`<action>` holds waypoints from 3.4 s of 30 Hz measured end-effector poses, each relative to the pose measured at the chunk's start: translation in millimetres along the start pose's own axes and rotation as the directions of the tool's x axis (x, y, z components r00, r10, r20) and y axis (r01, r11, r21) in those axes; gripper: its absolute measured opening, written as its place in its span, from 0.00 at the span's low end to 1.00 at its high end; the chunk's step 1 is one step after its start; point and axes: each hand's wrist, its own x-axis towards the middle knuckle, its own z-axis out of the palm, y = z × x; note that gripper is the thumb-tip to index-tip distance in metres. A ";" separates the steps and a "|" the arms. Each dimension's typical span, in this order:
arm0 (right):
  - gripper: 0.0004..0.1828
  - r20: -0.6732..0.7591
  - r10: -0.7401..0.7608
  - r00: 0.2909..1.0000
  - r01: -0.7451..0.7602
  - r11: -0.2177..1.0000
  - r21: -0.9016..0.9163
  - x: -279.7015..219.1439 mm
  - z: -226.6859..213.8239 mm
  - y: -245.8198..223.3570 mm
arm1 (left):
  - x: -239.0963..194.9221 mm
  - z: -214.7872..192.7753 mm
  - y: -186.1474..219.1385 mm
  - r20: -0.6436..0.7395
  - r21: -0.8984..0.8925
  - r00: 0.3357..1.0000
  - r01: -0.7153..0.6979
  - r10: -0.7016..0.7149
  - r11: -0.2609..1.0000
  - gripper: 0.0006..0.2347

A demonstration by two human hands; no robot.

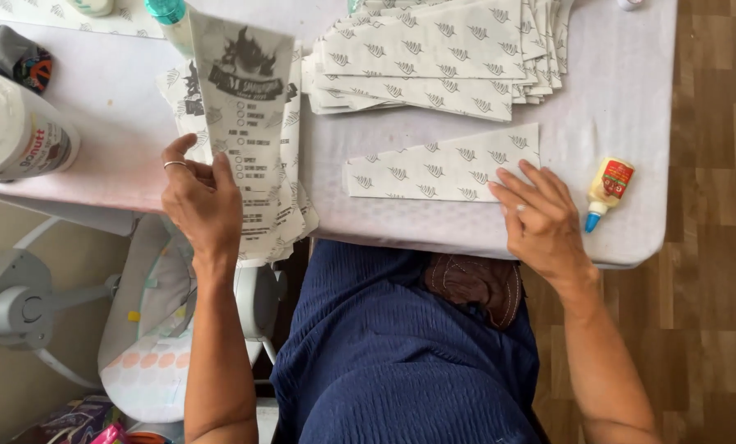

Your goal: Manually assembling paper bags by applying glue to pre-cut paper sheets and folding them.

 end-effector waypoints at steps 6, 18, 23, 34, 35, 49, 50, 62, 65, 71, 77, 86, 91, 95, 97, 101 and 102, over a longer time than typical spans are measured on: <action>0.16 -0.227 0.325 0.918 -0.369 0.909 -0.194 -40.3 -37.1 63.9 | -9.8 51.5 5.7 -0.119 0.388 0.879 -0.388 0.463 0.836 0.11; 0.17 -0.038 0.827 0.561 -0.385 0.301 0.872 -52.2 -32.6 69.9 | -56.6 120.4 89.8 0.404 -0.362 0.437 -0.731 0.804 0.579 0.08; 0.17 -0.093 0.700 0.708 -0.275 0.396 0.876 -18.0 -24.0 4.7 | -45.1 104.1 107.8 0.443 -0.359 0.458 -0.697 0.771 0.621 0.07; 0.16 -0.187 0.491 0.851 -0.178 0.605 0.776 21.8 5.4 -38.8 | -31.6 99.8 114.8 0.489 -0.298 0.496 -0.678 0.717 0.672 0.08; 0.15 -0.203 0.473 0.857 -0.183 0.648 0.739 22.5 10.5 -41.4 | -31.1 101.4 114.3 0.496 -0.299 0.510 -0.659 0.702 0.690 0.08; 0.18 -0.267 0.694 0.669 -0.309 0.586 0.749 -80.5 -7.8 80.5 | -14.5 111.6 114.6 0.623 -0.317 0.503 -0.538 0.599 0.781 0.06; 0.18 -0.267 0.707 0.655 -0.313 0.575 0.756 -83.0 -5.8 82.5 | -13.9 112.1 114.3 0.627 -0.323 0.500 -0.531 0.597 0.783 0.05; 0.17 -0.176 0.692 0.700 -0.301 0.510 0.806 -26.2 32.5 9.6 | 3.3 129.0 108.6 0.684 -0.383 0.495 -0.381 0.536 0.841 0.06; 0.16 -0.142 0.649 0.747 -0.241 0.463 0.853 2.5 49.0 -24.9 | 9.4 133.6 109.4 0.732 -0.382 0.477 -0.304 0.487 0.873 0.06; 0.13 -0.128 0.552 0.824 -0.170 0.456 0.874 48.2 75.7 -77.7 | 19.1 136.4 109.5 0.778 -0.390 0.442 -0.218 0.447 0.895 0.07; 0.12 -0.165 0.472 0.866 -0.137 0.541 0.830 62.3 109.0 -94.0 | 23.3 139.3 106.8 0.807 -0.381 0.395 -0.219 0.439 0.898 0.08; 0.11 -0.202 0.465 0.862 -0.086 0.527 0.846 45.2 71.7 -67.4 | 21.6 134.4 107.5 0.801 -0.389 0.412 -0.196 0.436 0.900 0.07; 0.11 -0.202 0.488 0.849 -0.129 0.562 0.817 57.1 79.1 -87.4 | 23.0 132.9 108.5 0.806 -0.385 0.402 -0.200 0.434 0.901 0.07; 0.13 -0.182 0.491 0.852 -0.155 0.570 0.807 72.5 101.0 -108.1 | 24.9 126.5 112.3 0.823 -0.385 0.376 -0.181 0.425 0.905 0.08; 0.14 -0.176 0.498 0.849 -0.163 0.563 0.810 72.5 96.4 -107.0 | 21.9 124.5 109.4 0.829 -0.383 0.373 -0.162 0.416 0.909 0.09; 0.19 -0.064 0.656 0.752 -0.198 0.317 0.927 55.0 47.7 -74.2 | 2.7 116.6 99.8 0.760 -0.459 0.414 -0.204 0.501 0.865 0.09; 0.25 -0.090 0.706 0.703 -0.222 0.337 0.915 47.4 33.0 -61.4 | -4.5 113.9 100.1 0.700 -0.498 0.423 -0.287 0.575 0.818 0.07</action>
